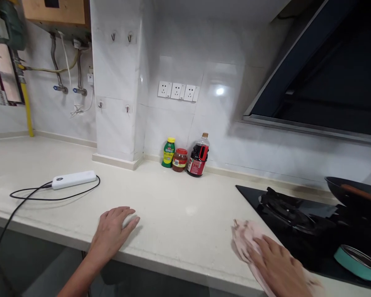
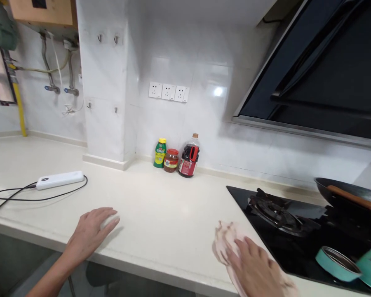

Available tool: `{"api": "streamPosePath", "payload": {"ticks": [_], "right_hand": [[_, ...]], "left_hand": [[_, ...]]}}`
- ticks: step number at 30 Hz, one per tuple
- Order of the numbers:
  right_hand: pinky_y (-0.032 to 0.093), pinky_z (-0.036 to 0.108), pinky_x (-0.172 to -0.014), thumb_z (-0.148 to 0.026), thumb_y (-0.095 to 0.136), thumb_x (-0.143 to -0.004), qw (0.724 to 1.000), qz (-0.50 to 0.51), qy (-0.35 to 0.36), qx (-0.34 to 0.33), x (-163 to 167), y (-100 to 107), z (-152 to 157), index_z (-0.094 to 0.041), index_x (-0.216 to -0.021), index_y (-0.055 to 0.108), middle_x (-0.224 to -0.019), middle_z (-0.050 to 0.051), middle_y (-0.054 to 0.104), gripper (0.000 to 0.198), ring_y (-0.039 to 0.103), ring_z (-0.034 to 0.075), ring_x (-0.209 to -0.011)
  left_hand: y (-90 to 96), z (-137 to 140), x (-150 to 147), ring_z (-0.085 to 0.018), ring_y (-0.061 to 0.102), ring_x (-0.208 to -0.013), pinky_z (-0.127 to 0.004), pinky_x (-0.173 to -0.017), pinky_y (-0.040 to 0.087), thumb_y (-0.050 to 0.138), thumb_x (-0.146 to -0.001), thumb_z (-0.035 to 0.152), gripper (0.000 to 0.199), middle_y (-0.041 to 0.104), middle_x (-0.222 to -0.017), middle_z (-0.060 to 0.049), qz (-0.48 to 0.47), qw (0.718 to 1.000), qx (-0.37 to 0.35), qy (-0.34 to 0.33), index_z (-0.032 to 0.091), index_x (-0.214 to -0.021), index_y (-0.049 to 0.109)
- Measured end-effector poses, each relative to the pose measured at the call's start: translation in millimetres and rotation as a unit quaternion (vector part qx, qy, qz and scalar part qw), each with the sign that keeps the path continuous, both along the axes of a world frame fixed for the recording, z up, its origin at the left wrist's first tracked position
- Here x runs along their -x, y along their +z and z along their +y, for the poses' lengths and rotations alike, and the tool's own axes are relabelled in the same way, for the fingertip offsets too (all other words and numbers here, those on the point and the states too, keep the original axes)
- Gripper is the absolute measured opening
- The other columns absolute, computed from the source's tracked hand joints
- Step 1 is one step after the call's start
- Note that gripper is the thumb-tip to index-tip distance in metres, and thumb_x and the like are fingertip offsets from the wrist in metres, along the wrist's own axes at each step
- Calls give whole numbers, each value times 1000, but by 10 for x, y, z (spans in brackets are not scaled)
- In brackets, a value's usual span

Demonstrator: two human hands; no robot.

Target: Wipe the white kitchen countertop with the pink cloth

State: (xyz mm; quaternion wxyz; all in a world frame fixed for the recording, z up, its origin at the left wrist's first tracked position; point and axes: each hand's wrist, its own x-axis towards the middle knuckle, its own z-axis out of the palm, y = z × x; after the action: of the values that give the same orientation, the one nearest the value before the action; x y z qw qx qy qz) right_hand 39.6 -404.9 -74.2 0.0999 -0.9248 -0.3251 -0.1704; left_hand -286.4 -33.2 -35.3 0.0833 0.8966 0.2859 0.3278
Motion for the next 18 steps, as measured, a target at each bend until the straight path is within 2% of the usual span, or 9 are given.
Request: {"api": "streamPosePath", "payload": {"ticks": [2, 5, 11, 15, 18], "right_hand": [[40, 62, -104, -55, 31, -95, 998, 46, 41, -9, 235, 137, 386, -26, -129, 59, -142, 15, 52, 53, 46, 37, -128], [39, 58, -109, -57, 50, -95, 990, 52, 130, -5, 671, 227, 936, -27, -135, 52, -146, 11, 47, 50, 46, 30, -130], [44, 55, -106, -48, 59, -94, 945, 41, 323, -30, 1656, 307, 1806, -23, -132, 54, -142, 10, 49, 46, 50, 29, -126], [46, 54, -105, -48, 56, -96, 910, 38, 409, -58, 2169, 432, 2200, -22, -131, 55, -140, 8, 51, 43, 51, 29, -125], [46, 53, -105, -48, 56, -96, 895, 43, 436, -79, 2382, 472, 2262, -21, -130, 55, -139, 9, 52, 44, 52, 28, -124]], "left_hand": [[14, -11, -2, -29, 58, -120, -47, -102, 38, 44, -97, 54, 42, 69, -127, -7, 0, 1000, 7, 2, 26, -114, 70], [30, -31, 4, -29, 57, -122, -47, -103, 38, 42, -97, 55, 43, 69, -128, -7, -2, 1000, 13, 0, 26, -116, 70], [38, -10, 16, -27, 57, -124, -45, -106, 38, 41, -97, 55, 44, 69, -128, -4, -8, 999, 48, -10, 28, -116, 70], [35, 51, 33, -23, 60, -120, -39, -106, 41, 39, -98, 53, 45, 71, -125, -3, -34, 992, 112, -47, 26, -114, 71], [68, 57, 76, -22, 61, -118, -38, -105, 42, 37, -99, 52, 46, 71, -123, -4, -53, 987, 145, -45, 24, -113, 71]]}}
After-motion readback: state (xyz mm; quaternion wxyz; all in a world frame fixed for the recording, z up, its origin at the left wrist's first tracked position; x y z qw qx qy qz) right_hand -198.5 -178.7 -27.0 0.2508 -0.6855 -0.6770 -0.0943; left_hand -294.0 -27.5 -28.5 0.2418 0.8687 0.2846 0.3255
